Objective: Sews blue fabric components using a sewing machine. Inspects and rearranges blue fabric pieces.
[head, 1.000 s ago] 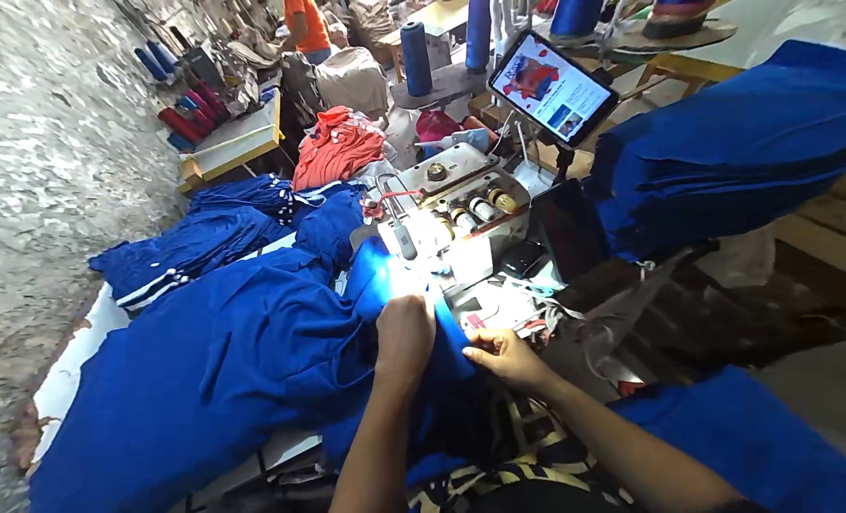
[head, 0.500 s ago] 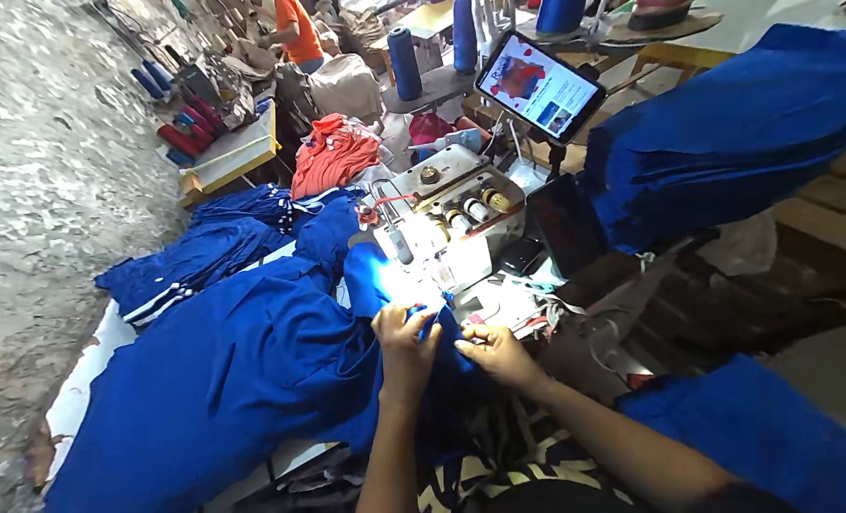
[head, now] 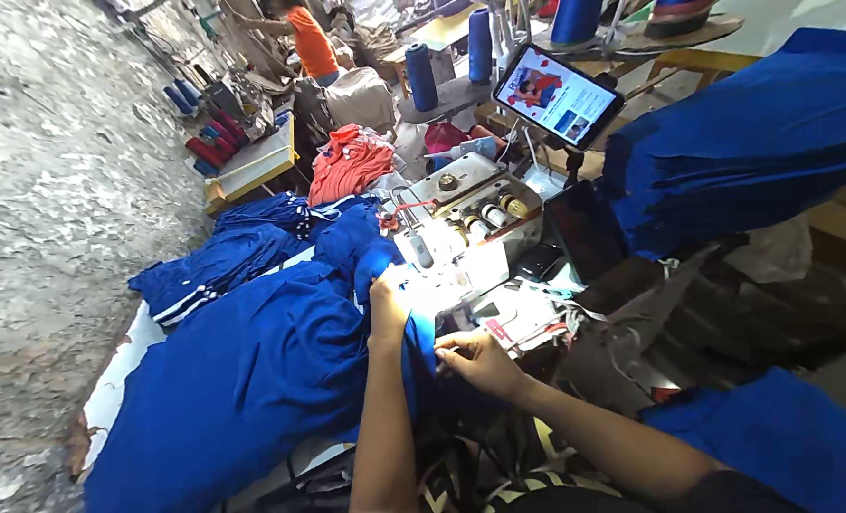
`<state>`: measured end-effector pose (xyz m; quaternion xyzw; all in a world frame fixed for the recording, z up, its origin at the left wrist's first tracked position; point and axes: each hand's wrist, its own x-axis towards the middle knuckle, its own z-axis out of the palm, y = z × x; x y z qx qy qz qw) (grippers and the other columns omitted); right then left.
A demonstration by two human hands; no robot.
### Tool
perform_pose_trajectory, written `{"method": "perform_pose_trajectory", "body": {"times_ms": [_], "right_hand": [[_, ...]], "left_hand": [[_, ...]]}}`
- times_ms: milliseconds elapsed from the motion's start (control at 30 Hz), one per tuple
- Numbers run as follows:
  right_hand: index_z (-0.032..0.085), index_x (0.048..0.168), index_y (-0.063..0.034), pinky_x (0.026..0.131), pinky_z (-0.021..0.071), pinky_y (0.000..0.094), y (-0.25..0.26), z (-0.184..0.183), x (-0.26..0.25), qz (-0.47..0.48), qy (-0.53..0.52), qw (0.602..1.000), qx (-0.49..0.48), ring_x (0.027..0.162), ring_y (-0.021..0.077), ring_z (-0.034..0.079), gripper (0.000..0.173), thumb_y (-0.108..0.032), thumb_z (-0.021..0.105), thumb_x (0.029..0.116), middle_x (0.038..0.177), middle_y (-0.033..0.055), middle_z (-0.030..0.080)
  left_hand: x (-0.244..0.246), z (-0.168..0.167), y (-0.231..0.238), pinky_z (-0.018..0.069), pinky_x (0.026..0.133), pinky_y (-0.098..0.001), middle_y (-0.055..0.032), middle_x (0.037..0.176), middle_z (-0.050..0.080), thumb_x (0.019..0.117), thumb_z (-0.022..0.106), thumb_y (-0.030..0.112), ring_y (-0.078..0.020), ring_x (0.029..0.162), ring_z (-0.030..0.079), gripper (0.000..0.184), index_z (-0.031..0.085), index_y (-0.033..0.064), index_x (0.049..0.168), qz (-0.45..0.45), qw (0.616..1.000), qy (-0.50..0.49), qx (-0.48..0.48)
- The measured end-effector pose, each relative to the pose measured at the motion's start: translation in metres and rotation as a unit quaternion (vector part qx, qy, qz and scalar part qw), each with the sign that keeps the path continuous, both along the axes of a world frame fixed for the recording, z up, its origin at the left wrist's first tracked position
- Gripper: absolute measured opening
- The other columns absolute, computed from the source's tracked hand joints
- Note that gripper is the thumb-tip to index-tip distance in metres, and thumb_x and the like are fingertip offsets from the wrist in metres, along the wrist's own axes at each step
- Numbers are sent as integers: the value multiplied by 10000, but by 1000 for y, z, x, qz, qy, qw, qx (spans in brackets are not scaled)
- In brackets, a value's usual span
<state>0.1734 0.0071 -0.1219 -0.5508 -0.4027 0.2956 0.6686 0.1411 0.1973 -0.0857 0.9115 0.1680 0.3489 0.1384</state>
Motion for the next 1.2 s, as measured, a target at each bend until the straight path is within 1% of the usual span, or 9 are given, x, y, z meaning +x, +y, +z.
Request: {"method": "perform_pose_trajectory", "body": {"times_ms": [267, 500, 667, 767, 867, 967, 1033, 1100, 1200], "right_hand": [[721, 978, 9, 702, 510, 115, -4, -15, 15, -88, -49, 995, -1, 745, -54, 606, 163, -122, 626, 967, 907, 13, 695], [586, 1301, 30, 807, 505, 197, 7, 7, 22, 14, -30, 999, -36, 839, -2, 602, 312, -134, 505, 1049, 994, 48, 679], [731, 1114, -3, 921, 480, 237, 15, 5, 37, 99, -153, 981, -61, 982, 21, 606, 338, -199, 458, 1074, 1076, 65, 700], [713, 803, -35, 684, 450, 249, 12, 11, 46, 30, -167, 975, -144, 669, -3, 528, 385, -212, 485, 1059, 714, -33, 626], [698, 854, -22, 742, 490, 346, 6, 12, 63, -32, -166, 966, -196, 740, 90, 579, 328, -192, 506, 1058, 762, 19, 631], [703, 1003, 75, 891, 505, 430, 7, 10, 81, -88, -177, 964, -178, 934, 216, 635, 237, -96, 541, 1027, 952, 177, 685], [676, 1047, 83, 832, 500, 344, 9, 12, 82, -117, -160, 972, -128, 874, 143, 606, 227, -82, 521, 1029, 937, 150, 664], [607, 1228, 46, 699, 496, 224, 9, 17, 72, -87, -196, 975, -63, 711, 28, 550, 281, -110, 485, 1028, 859, 44, 614], [716, 1144, 27, 653, 544, 435, 18, 27, 38, -16, -386, 920, 71, 672, 202, 664, 272, -120, 553, 983, 767, 77, 708]], "left_hand": [[-30, 1, -47, 521, 1014, -499, -317, 1226, 666, 891, 689, 37, -430, 1171, 656, 261, 725, -106, 1106, 115, 991, 34, -56], [-66, 11, -118, 493, 1049, -506, -351, 1401, 543, 1026, 581, 198, -432, 1232, 624, 647, 337, -169, 1499, 146, 957, 163, -191], [-107, -26, -141, 391, 1118, -656, -227, 1228, 708, 936, 671, 106, -351, 1165, 692, 434, 619, -118, 1304, -66, 993, 75, -61], [-136, -77, -157, 471, 1056, -296, -8, 1034, 736, 970, 615, 128, -75, 1023, 674, 146, 715, 103, 1074, -93, 980, -152, -87], [-150, -118, -180, 535, 638, -154, -50, 878, 625, 907, 556, -64, 8, 682, 608, 235, 581, -142, 1128, 112, 836, -280, -457], [-143, -135, -157, 509, 669, -266, -153, 1090, 533, 939, 606, -47, -120, 780, 568, 590, 298, -46, 1442, 231, 662, -203, -683], [-148, -153, -147, 557, 865, -322, -231, 1223, 579, 901, 674, -10, -169, 988, 638, 639, 328, -121, 1428, 149, 714, -129, -671], [-154, -164, -142, 580, 823, -318, -145, 981, 706, 881, 747, 60, -123, 863, 687, 373, 604, -123, 1172, 124, 763, -60, -632], [-161, -140, -149, 611, 661, -271, -45, 801, 716, 933, 663, -5, -96, 675, 701, 178, 594, -54, 1089, 73, 727, -84, -678]]}}
